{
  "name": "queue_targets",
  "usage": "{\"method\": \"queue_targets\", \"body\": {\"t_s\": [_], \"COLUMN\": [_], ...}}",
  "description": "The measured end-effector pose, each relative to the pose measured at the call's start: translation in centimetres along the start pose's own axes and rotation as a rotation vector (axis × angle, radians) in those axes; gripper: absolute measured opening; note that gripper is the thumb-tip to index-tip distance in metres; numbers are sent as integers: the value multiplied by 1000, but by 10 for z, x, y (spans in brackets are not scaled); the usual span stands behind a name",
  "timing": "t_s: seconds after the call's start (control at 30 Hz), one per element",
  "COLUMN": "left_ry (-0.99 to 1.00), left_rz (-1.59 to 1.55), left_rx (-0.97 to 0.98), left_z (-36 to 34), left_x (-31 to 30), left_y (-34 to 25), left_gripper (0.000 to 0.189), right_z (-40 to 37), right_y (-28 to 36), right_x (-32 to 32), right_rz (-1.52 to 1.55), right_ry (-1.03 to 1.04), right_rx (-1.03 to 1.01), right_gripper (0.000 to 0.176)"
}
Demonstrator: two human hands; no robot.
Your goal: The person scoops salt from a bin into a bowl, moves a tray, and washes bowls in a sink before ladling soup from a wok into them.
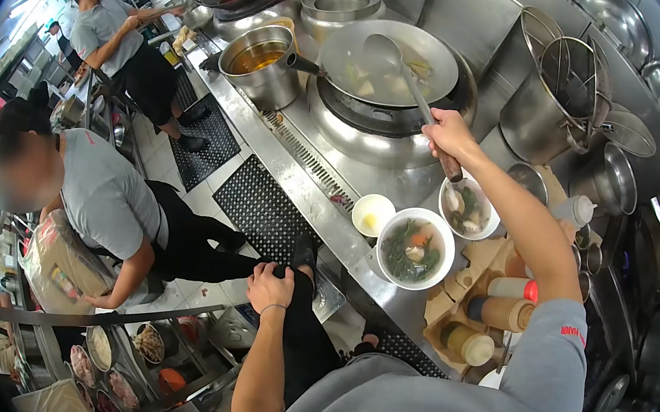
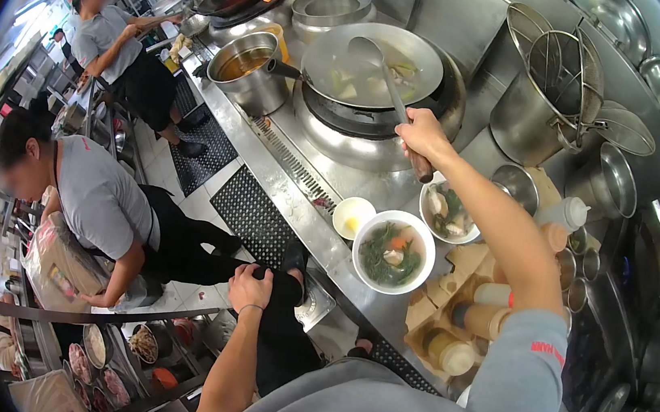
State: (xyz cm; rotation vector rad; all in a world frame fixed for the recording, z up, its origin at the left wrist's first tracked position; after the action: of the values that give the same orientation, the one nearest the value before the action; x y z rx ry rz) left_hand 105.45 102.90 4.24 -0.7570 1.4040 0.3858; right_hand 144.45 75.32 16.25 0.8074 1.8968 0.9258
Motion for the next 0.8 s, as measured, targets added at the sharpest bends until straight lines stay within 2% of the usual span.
{"method": "queue_targets", "body": {"t_s": [0.13,0.23,0.33,0.5,0.57,0.6,0.7,0.8], "left_ry": [3,10,28,34,39,37,32,27], "left_rz": [-4,-9,3,-22,-24,-22,-22,-26], "left_rx": [-9,-19,-21,-30,-35,-33,-33,-29], "left_z": [-1,0,0,-2,-3,-4,-6,-7], "left_x": [-1,2,0,0,0,-1,-1,1], "left_y": [2,3,-1,1,2,2,4,4], "left_gripper": [35,35,36,37,37,37,37,37], "right_z": [-3,-3,-10,-24,-18,-22,-36,-50], "right_y": [1,2,6,28,28,35,46,57], "right_x": [1,8,13,6,-1,-7,-19,-35], "right_rz": [72,356,690,909,990,973,979,982], "right_ry": [25,243,376,463,495,496,493,449], "right_rx": [32,99,273,293,328,270,325,292], "right_gripper": [10,9,14,13,13,15,15,16]}}
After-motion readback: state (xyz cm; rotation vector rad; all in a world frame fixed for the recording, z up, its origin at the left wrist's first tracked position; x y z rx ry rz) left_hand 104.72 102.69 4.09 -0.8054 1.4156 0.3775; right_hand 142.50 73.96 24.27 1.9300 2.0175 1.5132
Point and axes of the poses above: each hand's wrist, its own z-axis towards the middle knuckle, its own x-axis out of the palm, y = z × x, the point moved 9 cm from there along z, towards the middle knuckle, and after that the axes turned 9 degrees about x, right-handed, at the moved point
